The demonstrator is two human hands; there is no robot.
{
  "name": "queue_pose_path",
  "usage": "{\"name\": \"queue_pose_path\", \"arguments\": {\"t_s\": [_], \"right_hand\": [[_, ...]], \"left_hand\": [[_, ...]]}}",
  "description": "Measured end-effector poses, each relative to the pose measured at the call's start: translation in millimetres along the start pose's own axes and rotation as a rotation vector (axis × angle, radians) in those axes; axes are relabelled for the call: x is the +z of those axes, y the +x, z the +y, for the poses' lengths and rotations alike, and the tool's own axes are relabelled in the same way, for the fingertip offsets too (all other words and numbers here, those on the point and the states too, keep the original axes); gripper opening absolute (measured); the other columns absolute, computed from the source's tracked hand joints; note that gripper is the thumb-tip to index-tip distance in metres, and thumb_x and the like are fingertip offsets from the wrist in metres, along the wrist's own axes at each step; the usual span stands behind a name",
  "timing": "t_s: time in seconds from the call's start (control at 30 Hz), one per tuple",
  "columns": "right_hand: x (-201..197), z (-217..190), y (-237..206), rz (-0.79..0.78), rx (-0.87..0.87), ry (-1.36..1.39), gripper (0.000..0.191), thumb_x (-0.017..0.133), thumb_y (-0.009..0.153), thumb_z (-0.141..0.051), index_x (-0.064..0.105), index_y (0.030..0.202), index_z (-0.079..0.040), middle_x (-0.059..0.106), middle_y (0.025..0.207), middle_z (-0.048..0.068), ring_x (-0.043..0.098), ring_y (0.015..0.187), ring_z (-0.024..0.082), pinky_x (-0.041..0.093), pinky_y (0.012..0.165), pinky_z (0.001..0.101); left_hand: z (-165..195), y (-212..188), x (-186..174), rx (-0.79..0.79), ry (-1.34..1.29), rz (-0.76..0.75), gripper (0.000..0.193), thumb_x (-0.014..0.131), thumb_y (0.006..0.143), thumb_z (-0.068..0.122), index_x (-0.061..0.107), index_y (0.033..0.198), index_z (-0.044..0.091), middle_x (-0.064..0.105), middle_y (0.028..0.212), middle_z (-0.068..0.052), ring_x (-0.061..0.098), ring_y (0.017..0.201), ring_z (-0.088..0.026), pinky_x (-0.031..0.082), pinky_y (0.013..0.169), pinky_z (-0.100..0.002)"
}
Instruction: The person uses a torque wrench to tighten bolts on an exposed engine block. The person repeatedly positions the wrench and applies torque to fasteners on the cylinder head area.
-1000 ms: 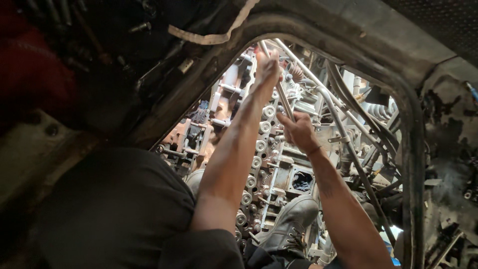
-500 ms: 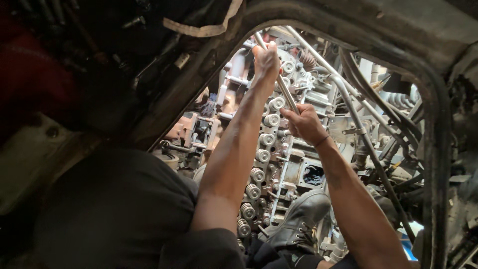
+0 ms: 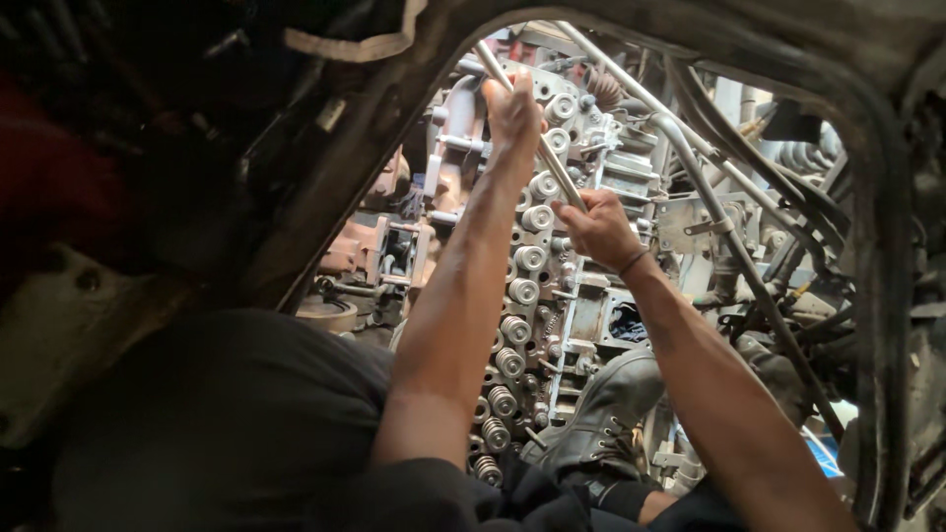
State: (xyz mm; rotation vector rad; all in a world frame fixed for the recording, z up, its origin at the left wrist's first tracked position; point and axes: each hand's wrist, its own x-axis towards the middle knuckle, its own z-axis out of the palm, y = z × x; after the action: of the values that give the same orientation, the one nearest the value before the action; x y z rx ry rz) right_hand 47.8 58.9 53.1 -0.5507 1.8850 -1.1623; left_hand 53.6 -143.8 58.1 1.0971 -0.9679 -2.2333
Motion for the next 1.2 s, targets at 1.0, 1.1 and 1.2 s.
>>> {"name": "queue_pose_path", "arguments": {"t_s": [1.0,1.1,1.2], "right_hand": [[6.6,-0.3,-4.4,0.106,0.007,0.128,0.032,0.068,0.098,-0.018,0.057,0.070,-0.007,0.047,0.052,-0.006,0.042,0.037,0.003,0.033,0.032,0.0235],[6.6,0.7,-4.5,0.100,0.020,0.219,0.029,0.067,0.099,-0.018,0.057,0.073,-0.008,0.046,0.052,-0.006,0.040,0.037,0.003,0.032,0.032,0.0235],[5.9,2.3,-4.2,0.096,-0.028,0.239,0.032,0.066,0.101,-0.018,0.054,0.072,-0.009,0.048,0.052,-0.005,0.041,0.037,0.004,0.032,0.033,0.0235]], "left_hand": [[-3.5,12.4,-2.9,-0.088,0.254,-0.378,0.088,0.069,0.088,0.052,0.023,0.136,-0.005,0.053,0.116,-0.022,0.063,0.083,-0.015,0.061,0.067,-0.032],[-7.1,12.7,1.0,-0.079,0.256,-0.399,0.097,0.069,0.084,0.053,0.014,0.139,-0.004,0.052,0.120,-0.026,0.064,0.085,-0.018,0.062,0.068,-0.034],[-12.5,10.0,7.0,-0.072,0.269,-0.462,0.107,0.067,0.082,0.057,0.008,0.145,-0.005,0.048,0.134,-0.027,0.069,0.091,-0.022,0.064,0.072,-0.036]]}}
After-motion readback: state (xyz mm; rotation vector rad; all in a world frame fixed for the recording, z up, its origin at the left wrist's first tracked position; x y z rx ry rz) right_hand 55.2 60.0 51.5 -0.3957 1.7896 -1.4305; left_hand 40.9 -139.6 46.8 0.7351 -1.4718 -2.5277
